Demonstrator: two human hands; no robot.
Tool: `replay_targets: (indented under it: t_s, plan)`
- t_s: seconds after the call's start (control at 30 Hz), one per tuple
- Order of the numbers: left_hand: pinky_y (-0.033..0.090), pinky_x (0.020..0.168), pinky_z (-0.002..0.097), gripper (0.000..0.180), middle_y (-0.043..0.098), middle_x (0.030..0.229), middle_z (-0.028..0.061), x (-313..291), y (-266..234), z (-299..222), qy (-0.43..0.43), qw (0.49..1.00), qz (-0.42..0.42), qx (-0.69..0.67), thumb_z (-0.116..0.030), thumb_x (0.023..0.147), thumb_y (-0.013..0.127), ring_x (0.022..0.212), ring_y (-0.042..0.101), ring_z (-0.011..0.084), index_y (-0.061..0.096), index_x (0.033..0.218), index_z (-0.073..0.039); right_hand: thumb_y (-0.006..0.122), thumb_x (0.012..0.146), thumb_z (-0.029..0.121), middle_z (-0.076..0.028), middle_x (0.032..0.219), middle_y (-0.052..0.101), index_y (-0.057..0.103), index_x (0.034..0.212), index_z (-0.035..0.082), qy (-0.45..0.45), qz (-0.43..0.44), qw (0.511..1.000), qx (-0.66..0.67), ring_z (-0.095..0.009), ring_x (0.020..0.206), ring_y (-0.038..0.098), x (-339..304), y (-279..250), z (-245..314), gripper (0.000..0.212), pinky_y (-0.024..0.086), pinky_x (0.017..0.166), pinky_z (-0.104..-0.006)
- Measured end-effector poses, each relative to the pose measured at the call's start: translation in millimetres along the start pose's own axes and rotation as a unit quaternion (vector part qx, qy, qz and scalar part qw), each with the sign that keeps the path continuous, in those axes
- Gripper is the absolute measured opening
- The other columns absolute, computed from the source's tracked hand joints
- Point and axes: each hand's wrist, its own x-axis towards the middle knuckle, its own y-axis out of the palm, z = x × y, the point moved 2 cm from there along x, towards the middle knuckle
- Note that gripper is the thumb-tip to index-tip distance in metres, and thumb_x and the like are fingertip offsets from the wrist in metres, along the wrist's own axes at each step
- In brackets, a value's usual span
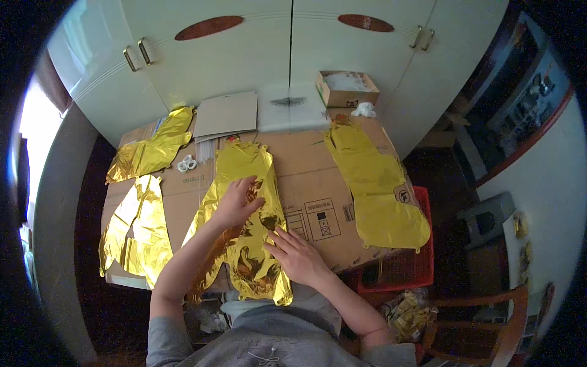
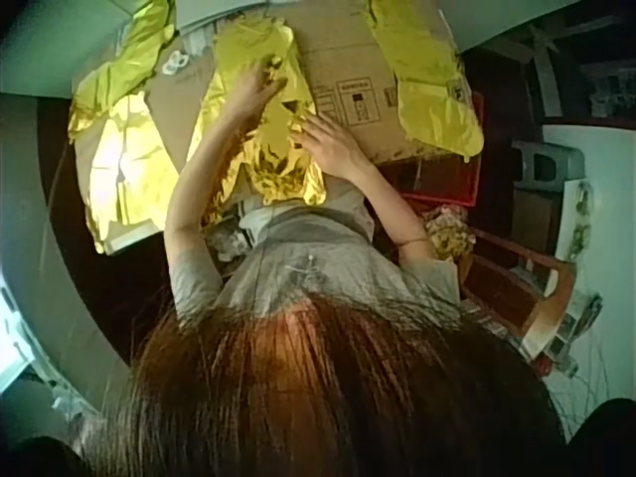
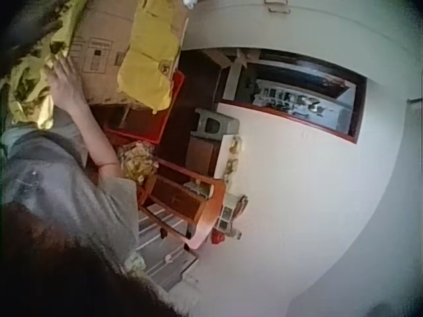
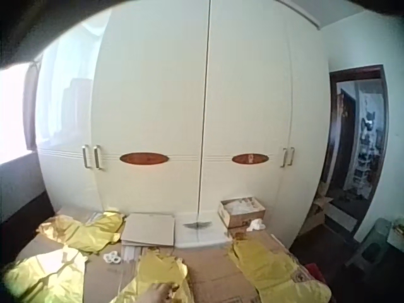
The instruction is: Folding gold foil balloons and placing them onto cardboard backing sheets for packaging.
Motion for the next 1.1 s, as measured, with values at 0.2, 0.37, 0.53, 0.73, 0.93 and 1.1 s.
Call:
replay_targets:
  t_s: [0.2,0.37,0.53,0.73,0.93,1.1]
  plan:
    - [0.042,0.093,0.0458,0.039,0.060,0.111,0.0128,38.7,14.2,-4.8,-0.078,0.992,-0.002,0.102,-0.035,0.078,0.076,0.110,0.051,0.0332,0.069,0.103,-0.006,0.057,0.088,0.014,-0.013,0.141,0.051,0.058,0.130,0.009,0.000,-0.017,1.000,-0.002,-0.031,0.136,0.043,-0.7,2.0,-1.8,0.042,0.033,0.113,-0.0492]
    - [0.042,0.090,0.0458,0.037,0.059,0.106,0.0115,42.2,15.0,3.1,-0.099,0.986,-0.034,0.129,-0.034,0.077,0.076,0.109,0.051,0.0323,0.068,0.101,-0.008,0.057,0.087,0.011,-0.014,0.144,0.048,0.055,0.131,0.009,0.007,-0.001,1.000,-0.003,-0.030,0.139,0.038,-1.1,-0.5,0.6,0.044,0.029,0.116,-0.0479]
    - [0.051,0.073,0.0415,0.037,0.064,0.087,0.0130,39.2,15.3,1.1,-0.119,0.992,0.001,0.046,-0.033,0.077,0.075,0.083,0.064,0.0290,0.065,0.101,-0.005,0.057,0.088,0.013,-0.014,0.143,0.048,0.056,0.131,0.009,0.008,-0.007,1.000,-0.001,-0.029,0.139,0.039,-1.8,0.7,0.7,0.043,0.030,0.115,-0.0487]
    - [0.053,0.066,0.0393,0.039,0.069,0.075,0.0129,38.4,12.5,-4.3,-0.169,0.983,0.071,0.024,-0.033,0.079,0.074,0.071,0.068,0.0287,0.062,0.095,0.000,0.057,0.087,0.013,-0.012,0.142,0.051,0.059,0.128,0.008,0.003,-0.013,1.000,0.004,-0.028,0.139,0.040,-2.8,1.6,0.0,0.041,0.030,0.115,-0.0490]
    - [0.053,0.074,0.0427,0.034,0.068,0.085,0.0138,37.1,7.7,-1.3,-0.188,0.981,0.046,-0.021,-0.033,0.079,0.071,0.083,0.067,0.0318,0.063,0.094,-0.004,0.055,0.087,0.012,-0.010,0.140,0.053,0.061,0.126,0.009,-0.003,-0.017,1.000,0.009,-0.027,0.139,0.040,-3.7,0.7,-1.5,0.039,0.030,0.115,-0.0492]
    - [0.051,0.079,0.0431,0.030,0.063,0.091,0.0139,27.7,5.3,20.2,-0.099,0.984,0.019,0.144,-0.033,0.077,0.072,0.091,0.061,0.0329,0.064,0.089,-0.006,0.054,0.088,0.010,-0.010,0.140,0.053,0.061,0.126,0.010,0.002,-0.016,1.000,0.006,-0.027,0.139,0.040,-4.2,2.4,-1.7,0.039,0.030,0.115,-0.0491]
